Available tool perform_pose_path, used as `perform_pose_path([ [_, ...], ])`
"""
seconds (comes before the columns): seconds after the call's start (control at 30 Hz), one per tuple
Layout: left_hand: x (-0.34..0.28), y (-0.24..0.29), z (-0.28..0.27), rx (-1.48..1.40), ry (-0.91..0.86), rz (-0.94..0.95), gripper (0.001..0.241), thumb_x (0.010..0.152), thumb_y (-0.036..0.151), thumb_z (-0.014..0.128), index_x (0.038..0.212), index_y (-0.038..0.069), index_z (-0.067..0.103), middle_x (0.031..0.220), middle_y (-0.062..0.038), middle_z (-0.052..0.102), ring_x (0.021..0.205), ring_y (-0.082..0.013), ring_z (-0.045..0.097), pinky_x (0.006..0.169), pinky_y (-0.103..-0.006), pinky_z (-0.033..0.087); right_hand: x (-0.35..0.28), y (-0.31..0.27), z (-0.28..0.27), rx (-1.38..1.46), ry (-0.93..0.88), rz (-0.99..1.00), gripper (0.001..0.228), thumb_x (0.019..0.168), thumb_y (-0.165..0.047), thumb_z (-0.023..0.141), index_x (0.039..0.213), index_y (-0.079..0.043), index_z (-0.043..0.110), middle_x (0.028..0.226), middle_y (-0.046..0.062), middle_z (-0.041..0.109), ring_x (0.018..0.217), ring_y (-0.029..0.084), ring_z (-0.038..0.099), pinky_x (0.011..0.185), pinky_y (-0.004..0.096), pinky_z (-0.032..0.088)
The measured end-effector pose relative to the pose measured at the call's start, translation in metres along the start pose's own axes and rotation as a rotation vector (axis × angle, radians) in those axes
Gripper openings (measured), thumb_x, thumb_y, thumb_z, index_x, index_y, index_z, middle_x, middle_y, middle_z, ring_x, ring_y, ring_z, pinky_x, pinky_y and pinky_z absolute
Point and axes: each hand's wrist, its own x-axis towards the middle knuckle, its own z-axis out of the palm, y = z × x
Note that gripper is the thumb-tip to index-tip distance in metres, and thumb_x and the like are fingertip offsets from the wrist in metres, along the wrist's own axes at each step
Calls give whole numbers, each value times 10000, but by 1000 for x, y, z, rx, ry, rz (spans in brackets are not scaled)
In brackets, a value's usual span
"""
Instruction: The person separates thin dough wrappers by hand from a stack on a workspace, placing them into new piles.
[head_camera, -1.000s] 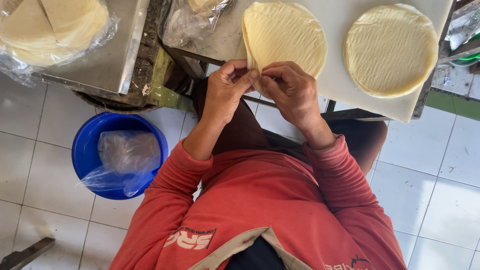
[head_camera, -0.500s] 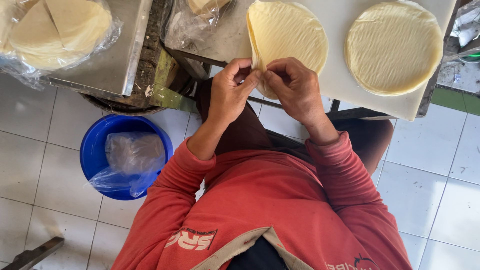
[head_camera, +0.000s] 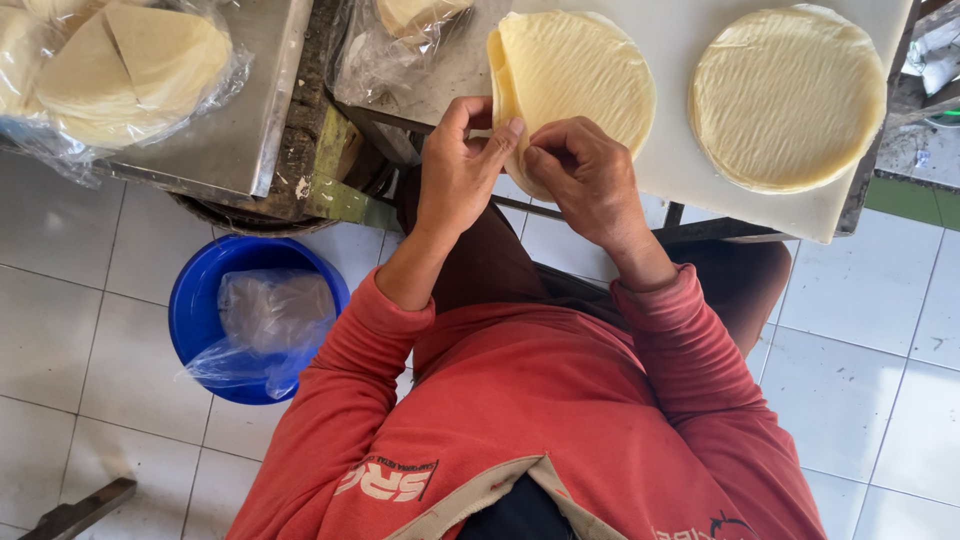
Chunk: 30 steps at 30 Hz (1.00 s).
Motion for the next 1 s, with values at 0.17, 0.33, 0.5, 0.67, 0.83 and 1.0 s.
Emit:
perform_pose_path([
  [0.17, -3, 1, 1, 54, -7, 25, 301, 1014, 198, 715, 1167, -44, 623, 1005, -124, 758, 790, -113, 751, 648, -227, 592, 2, -1, -2, -5, 0, 40, 171, 1047, -161, 704, 1082, 6, 718, 965, 72, 707, 810, 98, 651, 701, 249, 551],
  [0.33, -7, 1, 2, 137, 3, 135, 276, 1032, 203, 707, 1174, -21, 629, 1033, -112, 765, 847, -100, 766, 683, -229, 616, 10, -1, -4, 122, 2, 117, 244, 1046, -233, 695, 1111, 1, 701, 892, 35, 746, 805, 55, 694, 685, 210, 574],
  [0.5, -7, -1, 0, 120, -28, 134, 277, 1038, 217, 709, 1186, -7, 642, 990, -91, 774, 812, -92, 730, 690, -235, 586, 17, 2, -4, 242, -2, 198, 244, 1048, -234, 692, 1116, -1, 723, 879, 18, 731, 766, 38, 644, 661, 198, 539],
  [0.67, -6, -4, -2, 123, -38, 91, 285, 1030, 223, 709, 1195, -2, 650, 995, -84, 771, 812, -88, 725, 706, -234, 593, 18, 5, -5, 228, -16, 211, 239, 1051, -233, 693, 1123, -8, 728, 887, 7, 722, 786, 32, 641, 687, 187, 541],
  [0.83, -4, -8, -4, 76, -66, 85, 289, 1033, 227, 704, 1207, 4, 645, 1015, -76, 762, 854, -87, 730, 747, -235, 609, 18, 3, -3, 197, -1, 202, 228, 1051, -230, 694, 1121, -17, 729, 871, -13, 708, 751, 18, 593, 651, 184, 502],
  [1.0, -1, -12, -9, -1, -123, 52, 297, 1037, 230, 705, 1215, -2, 650, 1024, -67, 751, 890, -90, 710, 779, -239, 604, 20, -1, -4, 189, -1, 247, 230, 1040, -237, 705, 1106, -18, 737, 830, -19, 694, 711, 14, 568, 618, 186, 481],
])
